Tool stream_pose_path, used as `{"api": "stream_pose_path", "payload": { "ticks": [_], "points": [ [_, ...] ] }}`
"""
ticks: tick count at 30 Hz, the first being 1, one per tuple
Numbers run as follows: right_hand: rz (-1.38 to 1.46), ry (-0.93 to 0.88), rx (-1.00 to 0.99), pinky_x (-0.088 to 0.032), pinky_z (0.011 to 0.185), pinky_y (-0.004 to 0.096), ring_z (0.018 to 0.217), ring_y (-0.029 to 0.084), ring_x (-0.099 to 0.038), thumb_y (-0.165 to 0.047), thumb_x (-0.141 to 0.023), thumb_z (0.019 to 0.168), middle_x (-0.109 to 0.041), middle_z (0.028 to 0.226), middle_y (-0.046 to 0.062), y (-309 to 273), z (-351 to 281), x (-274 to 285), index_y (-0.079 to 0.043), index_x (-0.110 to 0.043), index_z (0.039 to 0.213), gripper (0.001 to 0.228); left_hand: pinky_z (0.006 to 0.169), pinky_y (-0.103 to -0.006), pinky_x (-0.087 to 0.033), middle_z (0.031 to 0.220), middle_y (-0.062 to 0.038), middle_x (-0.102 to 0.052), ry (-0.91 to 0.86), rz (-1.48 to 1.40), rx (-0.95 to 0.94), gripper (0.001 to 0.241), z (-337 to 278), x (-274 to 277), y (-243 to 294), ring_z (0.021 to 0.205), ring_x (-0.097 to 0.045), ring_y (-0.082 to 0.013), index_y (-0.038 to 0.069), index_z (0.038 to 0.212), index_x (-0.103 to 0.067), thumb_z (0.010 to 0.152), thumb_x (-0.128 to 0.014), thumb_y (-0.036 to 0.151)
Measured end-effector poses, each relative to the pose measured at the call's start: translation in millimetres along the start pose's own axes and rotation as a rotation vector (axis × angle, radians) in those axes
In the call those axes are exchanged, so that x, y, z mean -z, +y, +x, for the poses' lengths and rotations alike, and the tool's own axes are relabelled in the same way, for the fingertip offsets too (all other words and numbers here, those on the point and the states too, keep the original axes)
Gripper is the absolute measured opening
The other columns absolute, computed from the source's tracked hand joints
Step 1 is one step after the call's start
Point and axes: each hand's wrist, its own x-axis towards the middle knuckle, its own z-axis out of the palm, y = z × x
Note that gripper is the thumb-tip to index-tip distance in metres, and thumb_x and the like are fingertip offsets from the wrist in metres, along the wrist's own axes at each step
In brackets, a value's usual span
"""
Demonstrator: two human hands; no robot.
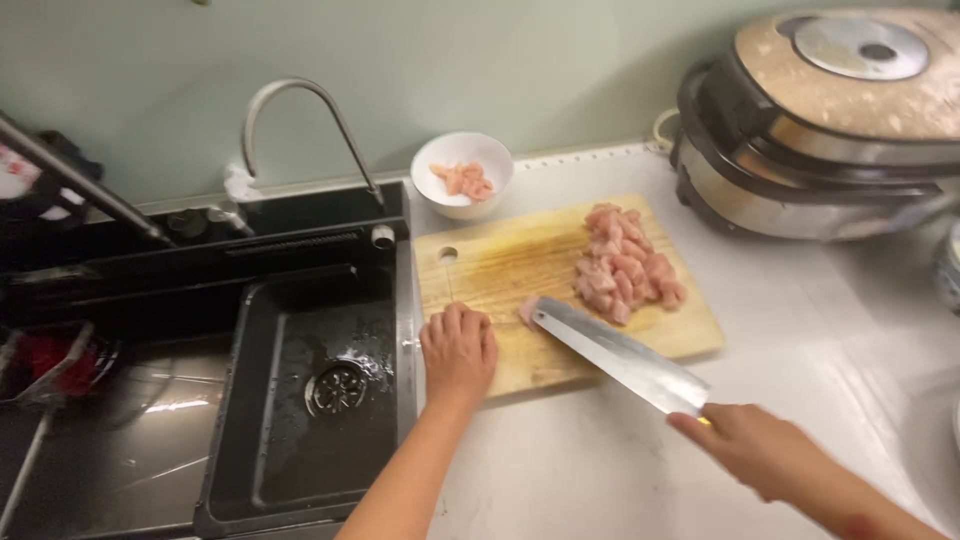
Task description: Cutting raw meat into small pieces on a cutting board using a kitchen knife.
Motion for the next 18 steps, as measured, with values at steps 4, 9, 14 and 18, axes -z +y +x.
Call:
{"api": "stream_pose_path", "payload": {
  "ticks": [4,9,14,18],
  "points": [
    [0.100,0.149,0.021,-0.060,0.056,0.043,0.052,0.030,-0.070,-0.066,-0.043,0.096,-0.071,0.068,0.016,3,7,0,-0.006,-0.069,0.097,0.065,0.094,-0.0466,-0.037,0.105,-0.008,-0.055,-0.017,-0.025,0.003,0.016,1,2,3,0.103,-0.052,-0.0295,0.012,0.099,-0.063,0.085,-0.069,0.018],
    [-0.061,0.000,0.036,-0.060,0.056,0.036,0.051,0.024,-0.071,-0.067,-0.043,0.098,-0.072,0.066,0.006,-5,25,-26,-0.010,-0.073,0.107,0.065,0.094,-0.0462,-0.038,0.106,-0.008,-0.055,0.026,0.004,-0.028,0.016,-1,-2,-1,0.103,-0.052,-0.0292,0.012,0.100,-0.063,0.085,-0.069,0.017],
    [0.088,0.085,0.034,-0.061,0.057,0.039,0.053,0.026,-0.071,-0.066,-0.045,0.093,-0.072,0.068,0.015,-26,-13,6,-0.014,-0.073,0.104,0.060,0.093,-0.0459,-0.038,0.107,-0.008,-0.056,0.029,-0.011,-0.034,0.017,-5,-5,-5,0.103,-0.052,-0.0290,0.012,0.100,-0.063,0.084,-0.069,0.016],
    [-0.148,0.190,0.254,-0.051,0.057,0.033,0.052,0.016,-0.065,-0.070,-0.045,0.098,-0.067,0.060,0.001,39,86,-66,-0.014,-0.076,0.089,0.065,0.093,-0.0459,-0.037,0.106,-0.009,-0.055,0.016,0.038,-0.035,0.016,-1,-8,-5,0.103,-0.052,-0.0292,0.011,0.100,-0.062,0.086,-0.068,0.018]
  ]
}}
